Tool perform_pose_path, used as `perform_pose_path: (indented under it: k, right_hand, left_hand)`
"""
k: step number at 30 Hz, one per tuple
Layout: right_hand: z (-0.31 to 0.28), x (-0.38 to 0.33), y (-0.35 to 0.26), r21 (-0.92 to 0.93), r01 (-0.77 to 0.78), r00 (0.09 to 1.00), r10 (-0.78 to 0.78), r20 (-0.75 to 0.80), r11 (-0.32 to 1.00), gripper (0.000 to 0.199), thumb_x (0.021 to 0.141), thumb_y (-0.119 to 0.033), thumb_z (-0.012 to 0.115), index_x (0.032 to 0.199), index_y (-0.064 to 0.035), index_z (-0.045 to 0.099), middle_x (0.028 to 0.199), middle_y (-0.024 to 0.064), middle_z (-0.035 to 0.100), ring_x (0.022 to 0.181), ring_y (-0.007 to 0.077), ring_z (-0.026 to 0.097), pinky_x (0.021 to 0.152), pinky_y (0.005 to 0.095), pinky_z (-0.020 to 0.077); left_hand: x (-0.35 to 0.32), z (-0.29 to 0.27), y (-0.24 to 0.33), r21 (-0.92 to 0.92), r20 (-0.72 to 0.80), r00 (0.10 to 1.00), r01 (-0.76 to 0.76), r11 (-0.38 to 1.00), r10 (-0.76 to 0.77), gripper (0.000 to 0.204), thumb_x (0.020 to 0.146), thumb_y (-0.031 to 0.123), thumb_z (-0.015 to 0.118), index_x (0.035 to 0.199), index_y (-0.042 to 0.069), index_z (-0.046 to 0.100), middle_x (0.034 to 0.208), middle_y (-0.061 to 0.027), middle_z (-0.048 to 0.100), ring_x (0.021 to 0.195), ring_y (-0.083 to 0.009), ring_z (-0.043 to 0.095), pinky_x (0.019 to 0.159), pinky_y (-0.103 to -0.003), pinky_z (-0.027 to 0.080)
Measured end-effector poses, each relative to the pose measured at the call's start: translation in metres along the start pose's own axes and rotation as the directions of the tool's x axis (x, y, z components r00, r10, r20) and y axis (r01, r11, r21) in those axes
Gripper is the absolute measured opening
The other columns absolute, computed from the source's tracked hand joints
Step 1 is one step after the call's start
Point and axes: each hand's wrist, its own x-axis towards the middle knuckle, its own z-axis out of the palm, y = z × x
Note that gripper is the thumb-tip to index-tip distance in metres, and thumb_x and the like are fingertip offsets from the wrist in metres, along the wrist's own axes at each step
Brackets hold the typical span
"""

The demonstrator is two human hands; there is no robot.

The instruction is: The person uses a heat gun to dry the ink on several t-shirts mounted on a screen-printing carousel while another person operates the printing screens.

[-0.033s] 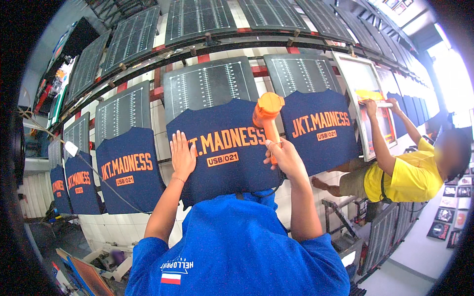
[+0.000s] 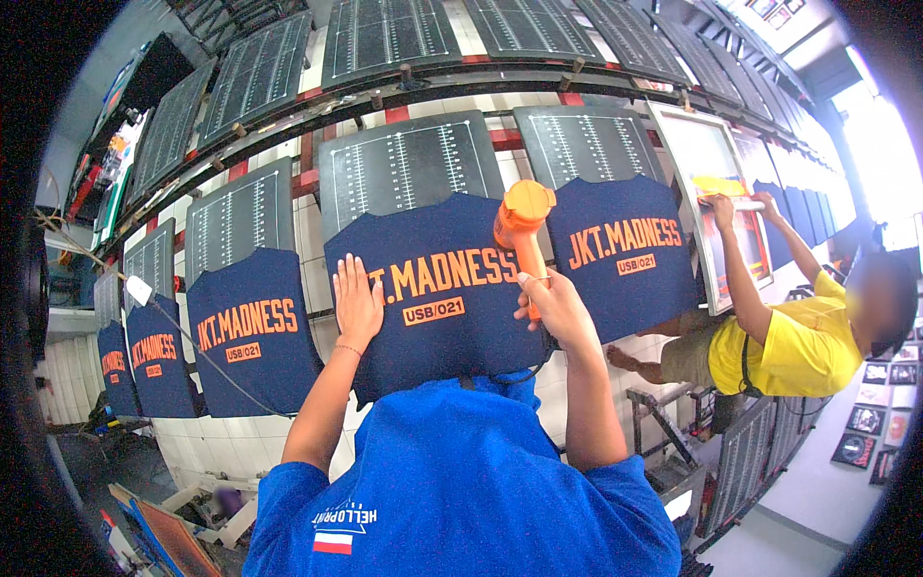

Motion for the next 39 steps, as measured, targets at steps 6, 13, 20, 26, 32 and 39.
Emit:
perform_pose_path:
  k: [6,13,20,26,32,39]
  right_hand:
    - [-0.008,-0.012,0.007,0.011,-0.038,0.999,0.038,-0.001,0.999,0.032,0.098,-0.031,0.059,0.107,0.0002,0.057,0.076,0.0041,0.061,0.064,0.0137,0.066,0.048,0.0251,0.0485]
    - [-0.010,-0.043,0.018,0.035,-0.096,0.995,0.096,0.009,0.995,0.029,0.098,-0.028,0.060,0.105,-0.0004,0.056,0.075,0.0030,0.061,0.062,0.0127,0.065,0.048,0.0249,0.0488]
    - [0.014,-0.064,0.012,0.020,-0.096,0.971,0.089,0.221,0.995,0.030,0.098,-0.029,0.061,0.105,-0.0007,0.056,0.075,0.0035,0.060,0.063,0.0117,0.064,0.051,0.0243,0.0482]
    - [0.025,-0.066,0.013,-0.012,-0.114,0.949,0.112,0.295,0.993,0.032,0.099,-0.030,0.061,0.108,0.0006,0.056,0.076,0.0045,0.061,0.062,0.0123,0.065,0.051,0.0237,0.0471]
    - [0.022,-0.066,0.012,-0.044,-0.107,0.932,0.115,0.343,0.993,0.032,0.098,-0.030,0.062,0.104,0.0004,0.055,0.076,0.0046,0.061,0.061,0.0119,0.064,0.048,0.0234,0.0476]
    - [0.030,-0.061,0.018,-0.024,-0.115,0.930,0.116,0.349,0.993,0.032,0.099,-0.031,0.061,0.105,0.0001,0.055,0.076,0.0041,0.060,0.062,0.0130,0.065,0.048,0.0247,0.0482]
  left_hand:
    - [-0.028,-0.004,0.023,-0.057,0.065,0.996,-0.065,0.996,0.069,0.065,0.099,0.032,0.048,0.148,-0.008,0.034,0.158,-0.0241,0.028,0.150,-0.0380,0.020,0.123,-0.048,0.014]
    - [-0.065,-0.011,0.037,-0.123,0.118,0.985,-0.111,0.986,0.126,0.066,0.098,0.032,0.050,0.149,-0.006,0.034,0.158,-0.0232,0.029,0.150,-0.0379,0.021,0.123,-0.048,0.016]
    - [-0.076,-0.011,0.035,-0.185,0.139,0.969,-0.175,0.967,0.202,0.066,0.096,0.030,0.053,0.149,-0.005,0.034,0.157,-0.0221,0.031,0.150,-0.0370,0.021,0.123,-0.048,0.016]
    - [-0.075,-0.023,0.003,-0.124,0.117,0.976,-0.168,0.978,0.182,0.065,0.094,0.027,0.056,0.148,-0.003,0.036,0.156,-0.0225,0.033,0.148,-0.0388,0.024,0.122,-0.052,0.016]
    - [-0.090,-0.025,-0.192,0.201,-0.334,0.834,0.517,0.832,-0.438,0.059,0.104,0.029,0.041,0.146,-0.011,0.034,0.153,-0.0300,0.034,0.145,-0.0442,0.027,0.121,-0.051,0.018]
    - [-0.099,-0.027,-0.211,0.135,-0.291,0.593,0.802,0.582,-0.750,0.065,0.106,0.038,0.031,0.149,-0.010,0.030,0.156,-0.0299,0.028,0.147,-0.0433,0.025,0.120,-0.052,0.019]
